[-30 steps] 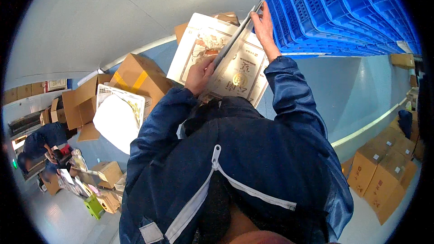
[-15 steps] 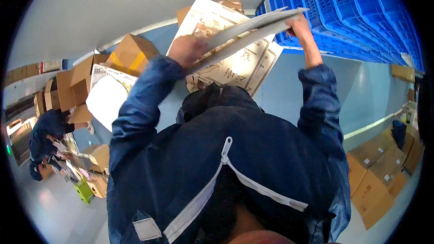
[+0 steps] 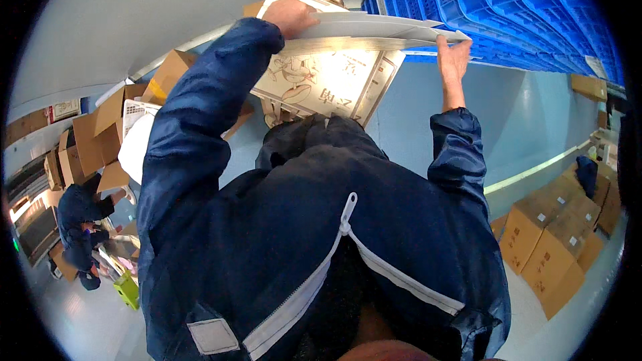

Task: The person assembles flat-packed cardboard boxes by folding and interlocking the flaps. They handle multiple boxes, open them, and place them into larger shipping cartons. The task is performed by hand without tools.

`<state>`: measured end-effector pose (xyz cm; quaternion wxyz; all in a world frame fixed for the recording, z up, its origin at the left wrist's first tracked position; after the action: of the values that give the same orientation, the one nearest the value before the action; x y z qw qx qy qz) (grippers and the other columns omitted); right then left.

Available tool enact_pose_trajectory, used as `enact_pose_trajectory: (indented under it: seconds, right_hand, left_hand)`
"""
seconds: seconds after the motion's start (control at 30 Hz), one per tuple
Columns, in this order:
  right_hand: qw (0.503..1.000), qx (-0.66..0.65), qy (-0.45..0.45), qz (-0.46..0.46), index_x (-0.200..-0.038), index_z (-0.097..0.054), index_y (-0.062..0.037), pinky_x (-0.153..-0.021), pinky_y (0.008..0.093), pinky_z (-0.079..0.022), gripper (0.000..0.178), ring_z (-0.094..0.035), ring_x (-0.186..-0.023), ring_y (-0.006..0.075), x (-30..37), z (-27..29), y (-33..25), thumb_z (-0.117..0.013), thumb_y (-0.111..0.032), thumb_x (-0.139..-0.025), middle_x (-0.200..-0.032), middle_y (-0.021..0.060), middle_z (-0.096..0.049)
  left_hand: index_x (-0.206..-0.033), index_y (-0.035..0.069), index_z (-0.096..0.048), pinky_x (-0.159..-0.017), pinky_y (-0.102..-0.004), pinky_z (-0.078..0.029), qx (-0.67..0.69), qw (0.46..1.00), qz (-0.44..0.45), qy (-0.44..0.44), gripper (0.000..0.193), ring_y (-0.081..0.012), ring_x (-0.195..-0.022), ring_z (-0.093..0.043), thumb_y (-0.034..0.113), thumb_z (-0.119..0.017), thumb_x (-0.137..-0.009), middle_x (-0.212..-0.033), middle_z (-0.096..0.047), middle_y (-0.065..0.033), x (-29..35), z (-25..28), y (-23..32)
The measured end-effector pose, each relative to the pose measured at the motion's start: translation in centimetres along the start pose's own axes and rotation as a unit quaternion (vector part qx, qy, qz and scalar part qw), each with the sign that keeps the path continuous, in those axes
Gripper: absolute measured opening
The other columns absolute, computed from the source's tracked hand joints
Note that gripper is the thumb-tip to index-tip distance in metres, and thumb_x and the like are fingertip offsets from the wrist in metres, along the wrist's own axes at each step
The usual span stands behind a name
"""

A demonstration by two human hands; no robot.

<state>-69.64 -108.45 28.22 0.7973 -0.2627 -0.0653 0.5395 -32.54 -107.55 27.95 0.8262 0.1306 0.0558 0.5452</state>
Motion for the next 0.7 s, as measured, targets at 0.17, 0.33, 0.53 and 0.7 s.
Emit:
enact_pose_trajectory:
  seconds: [0.17,0.33,0.53,0.7]
  right_hand:
    - [0.93,0.212,0.038,0.298,-0.126,-0.044,-0.0087,-0.096,0.0504,-0.031,0.063,-0.036,-0.121,0.0327,0.3,1.9,-7.7,-0.063,-0.028,-0.07,-0.124,0.0143,-0.049]
    - [0.848,0.205,-0.383,0.305,-0.117,-0.056,-0.0124,-0.085,0.042,-0.043,0.047,-0.054,-0.102,0.0325,1.4,-4.1,-9.3,-0.058,-0.033,-0.075,-0.104,0.0163,-0.061]
    - [0.838,0.225,-0.317,0.382,-0.084,-0.069,-0.0094,-0.071,0.0414,-0.048,0.031,-0.061,-0.078,0.0333,2.6,-3.5,-11.7,-0.057,-0.037,-0.078,-0.079,0.0174,-0.064]
    - [0.825,0.232,-0.321,0.402,-0.083,-0.068,-0.0074,-0.068,0.042,-0.048,0.033,-0.061,-0.075,0.033,5.2,-3.4,-13.1,-0.056,-0.038,-0.081,-0.077,0.0172,-0.064]
  left_hand:
    - [-0.087,0.007,-0.064,-0.062,-0.0402,-0.048,0.037,0.997,-0.04,0.062,0.03,-0.0309,-0.068,-0.06,0.036,-0.057,-0.081,-0.073,-0.063,-0.0152,1.7,-2.2,-0.1]
    - [-0.087,0.004,-0.064,-0.062,-0.0383,-0.048,0.05,0.997,0.026,0.054,0.032,-0.0294,-0.07,-0.061,0.034,-0.065,-0.075,-0.073,-0.063,-0.0154,3.6,-0.6,0.1]
    - [-0.125,0.003,-0.039,-0.101,-0.0511,-0.018,0.023,0.902,0.284,0.324,0.078,-0.0333,-0.124,-0.029,0.029,-0.077,-0.062,-0.132,-0.035,-0.0182,13.9,3.6,-2.0]
    - [-0.134,-0.002,-0.024,-0.106,-0.045,-0.015,0.029,0.813,0.442,0.379,0.102,-0.0365,-0.13,-0.02,0.028,-0.082,-0.055,-0.14,-0.022,-0.0229,19.8,2.6,-5.1]
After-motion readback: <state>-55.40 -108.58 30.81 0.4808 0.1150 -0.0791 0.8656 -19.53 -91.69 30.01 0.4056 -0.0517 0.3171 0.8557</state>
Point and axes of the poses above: each hand's wrist, its own x-axis away from the middle knuckle, its own z-axis out of the back of the hand, y = z × x, the point moved 9 cm from there along -x, towards the middle knuckle
